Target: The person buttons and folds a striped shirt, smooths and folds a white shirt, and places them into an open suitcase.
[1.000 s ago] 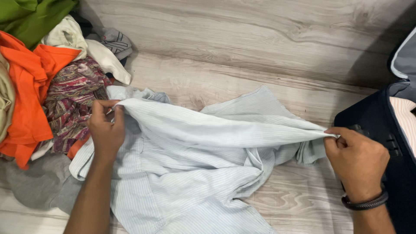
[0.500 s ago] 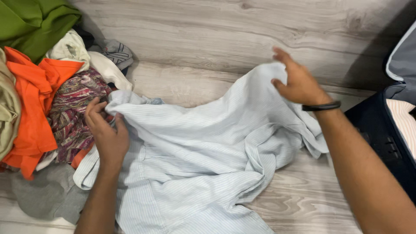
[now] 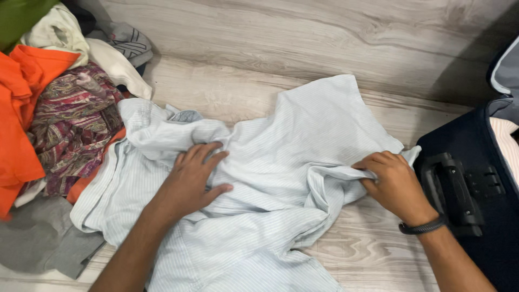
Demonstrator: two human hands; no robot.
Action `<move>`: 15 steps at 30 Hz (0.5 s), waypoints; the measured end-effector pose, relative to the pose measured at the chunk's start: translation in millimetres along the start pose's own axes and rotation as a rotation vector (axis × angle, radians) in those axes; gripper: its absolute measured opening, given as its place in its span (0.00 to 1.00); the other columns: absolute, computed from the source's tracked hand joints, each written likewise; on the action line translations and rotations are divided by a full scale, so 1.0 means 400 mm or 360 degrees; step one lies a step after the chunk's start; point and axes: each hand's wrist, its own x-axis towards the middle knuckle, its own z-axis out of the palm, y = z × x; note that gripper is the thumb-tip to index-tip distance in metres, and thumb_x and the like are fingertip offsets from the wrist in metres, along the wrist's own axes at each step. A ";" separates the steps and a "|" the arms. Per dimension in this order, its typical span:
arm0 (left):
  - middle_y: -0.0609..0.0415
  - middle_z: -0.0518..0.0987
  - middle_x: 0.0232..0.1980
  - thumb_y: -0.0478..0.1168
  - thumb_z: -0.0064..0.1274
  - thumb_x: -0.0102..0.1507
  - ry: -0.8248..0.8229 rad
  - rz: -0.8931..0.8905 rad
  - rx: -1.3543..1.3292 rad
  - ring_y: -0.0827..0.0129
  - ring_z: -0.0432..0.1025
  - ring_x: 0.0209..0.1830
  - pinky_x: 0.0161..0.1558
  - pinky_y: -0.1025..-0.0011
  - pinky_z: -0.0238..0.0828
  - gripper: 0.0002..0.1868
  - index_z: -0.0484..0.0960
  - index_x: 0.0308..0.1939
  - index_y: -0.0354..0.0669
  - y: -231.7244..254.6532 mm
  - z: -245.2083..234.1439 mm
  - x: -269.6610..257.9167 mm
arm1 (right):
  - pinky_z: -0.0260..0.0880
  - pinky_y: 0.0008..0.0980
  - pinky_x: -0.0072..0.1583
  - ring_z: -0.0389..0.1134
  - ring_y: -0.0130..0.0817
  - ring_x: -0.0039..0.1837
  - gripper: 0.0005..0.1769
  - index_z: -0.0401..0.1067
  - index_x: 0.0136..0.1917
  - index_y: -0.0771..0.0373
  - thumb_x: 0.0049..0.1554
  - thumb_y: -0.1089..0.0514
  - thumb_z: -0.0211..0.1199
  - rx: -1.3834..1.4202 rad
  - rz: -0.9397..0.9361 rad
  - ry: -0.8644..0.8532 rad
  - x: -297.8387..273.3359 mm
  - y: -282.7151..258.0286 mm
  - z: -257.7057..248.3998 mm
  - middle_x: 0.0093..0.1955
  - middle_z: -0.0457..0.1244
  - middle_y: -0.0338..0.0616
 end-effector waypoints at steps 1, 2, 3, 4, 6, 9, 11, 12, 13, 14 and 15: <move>0.42 0.62 0.77 0.63 0.66 0.52 -0.0149 -0.0073 0.0023 0.46 0.53 0.77 0.68 0.47 0.49 0.49 0.68 0.72 0.46 0.007 0.002 0.005 | 0.70 0.36 0.62 0.70 0.34 0.58 0.17 0.81 0.53 0.56 0.49 0.62 0.72 0.0063 0.0012 0.0139 -0.019 0.016 -0.003 0.53 0.72 0.38; 0.44 0.55 0.79 0.66 0.65 0.51 -0.0235 -0.0114 0.0050 0.48 0.46 0.79 0.70 0.48 0.44 0.54 0.64 0.74 0.49 0.012 0.003 0.004 | 0.73 0.35 0.59 0.71 0.35 0.58 0.15 0.81 0.51 0.58 0.49 0.64 0.71 0.0126 0.0033 0.0270 -0.044 0.029 0.000 0.52 0.71 0.39; 0.46 0.48 0.82 0.69 0.65 0.49 -0.0322 -0.0155 0.0078 0.50 0.40 0.80 0.73 0.50 0.40 0.58 0.59 0.77 0.51 0.015 0.003 0.002 | 0.74 0.35 0.58 0.71 0.35 0.57 0.15 0.81 0.52 0.58 0.50 0.66 0.69 0.0160 0.0003 0.0382 -0.074 0.044 0.001 0.52 0.71 0.40; 0.48 0.42 0.85 0.71 0.64 0.48 -0.0405 -0.0196 0.0107 0.52 0.33 0.81 0.75 0.51 0.35 0.63 0.54 0.80 0.54 0.016 0.002 0.002 | 0.74 0.34 0.58 0.72 0.35 0.56 0.16 0.81 0.53 0.59 0.51 0.68 0.68 0.0194 -0.0028 0.0496 -0.110 0.064 -0.006 0.52 0.71 0.41; 0.51 0.39 0.86 0.72 0.65 0.45 -0.0461 -0.0248 0.0069 0.55 0.31 0.82 0.76 0.52 0.34 0.66 0.52 0.80 0.57 0.013 -0.001 0.003 | 0.77 0.32 0.50 0.74 0.34 0.49 0.18 0.81 0.53 0.57 0.48 0.68 0.66 0.0187 0.0142 0.0293 -0.194 0.115 -0.031 0.53 0.72 0.39; 0.52 0.39 0.86 0.73 0.67 0.42 -0.0424 -0.0229 0.0012 0.56 0.30 0.82 0.77 0.52 0.33 0.68 0.52 0.80 0.58 -0.002 -0.004 -0.005 | 0.76 0.31 0.61 0.77 0.30 0.56 0.19 0.79 0.56 0.47 0.49 0.57 0.68 -0.0199 0.0011 -0.0595 -0.263 0.173 -0.045 0.52 0.74 0.32; 0.52 0.40 0.86 0.72 0.68 0.41 -0.0363 -0.0196 -0.0027 0.56 0.31 0.82 0.76 0.52 0.34 0.69 0.51 0.80 0.58 -0.008 -0.006 0.001 | 0.77 0.25 0.65 0.80 0.25 0.56 0.25 0.72 0.70 0.42 0.59 0.48 0.66 -0.0402 0.0639 -0.1397 -0.306 0.160 -0.046 0.56 0.75 0.32; 0.53 0.40 0.86 0.71 0.68 0.40 -0.0340 -0.0195 -0.0047 0.56 0.32 0.82 0.76 0.51 0.34 0.70 0.51 0.81 0.58 -0.008 -0.006 0.003 | 0.74 0.31 0.65 0.78 0.27 0.59 0.27 0.73 0.69 0.44 0.56 0.43 0.67 -0.0319 0.0385 -0.1192 -0.313 0.149 -0.050 0.57 0.74 0.32; 0.54 0.40 0.86 0.70 0.69 0.40 -0.0318 -0.0195 -0.0068 0.56 0.32 0.82 0.76 0.51 0.34 0.70 0.50 0.81 0.59 -0.005 -0.005 0.007 | 0.71 0.36 0.66 0.75 0.29 0.61 0.30 0.75 0.68 0.45 0.54 0.38 0.67 -0.0237 0.0136 -0.0980 -0.319 0.129 -0.056 0.57 0.74 0.32; 0.54 0.41 0.85 0.68 0.68 0.41 -0.0295 -0.0180 -0.0050 0.56 0.33 0.82 0.76 0.51 0.35 0.69 0.51 0.81 0.59 0.000 -0.004 0.006 | 0.68 0.42 0.67 0.73 0.31 0.63 0.34 0.76 0.67 0.47 0.51 0.33 0.68 -0.0153 -0.0107 -0.0766 -0.322 0.105 -0.070 0.58 0.73 0.33; 0.54 0.43 0.84 0.67 0.68 0.43 -0.0272 -0.0165 -0.0031 0.56 0.34 0.82 0.76 0.51 0.35 0.67 0.51 0.81 0.59 0.006 -0.004 0.003 | 0.69 0.36 0.68 0.71 0.28 0.63 0.32 0.75 0.67 0.44 0.52 0.34 0.67 -0.0108 0.0023 -0.0848 -0.318 0.070 -0.075 0.57 0.73 0.30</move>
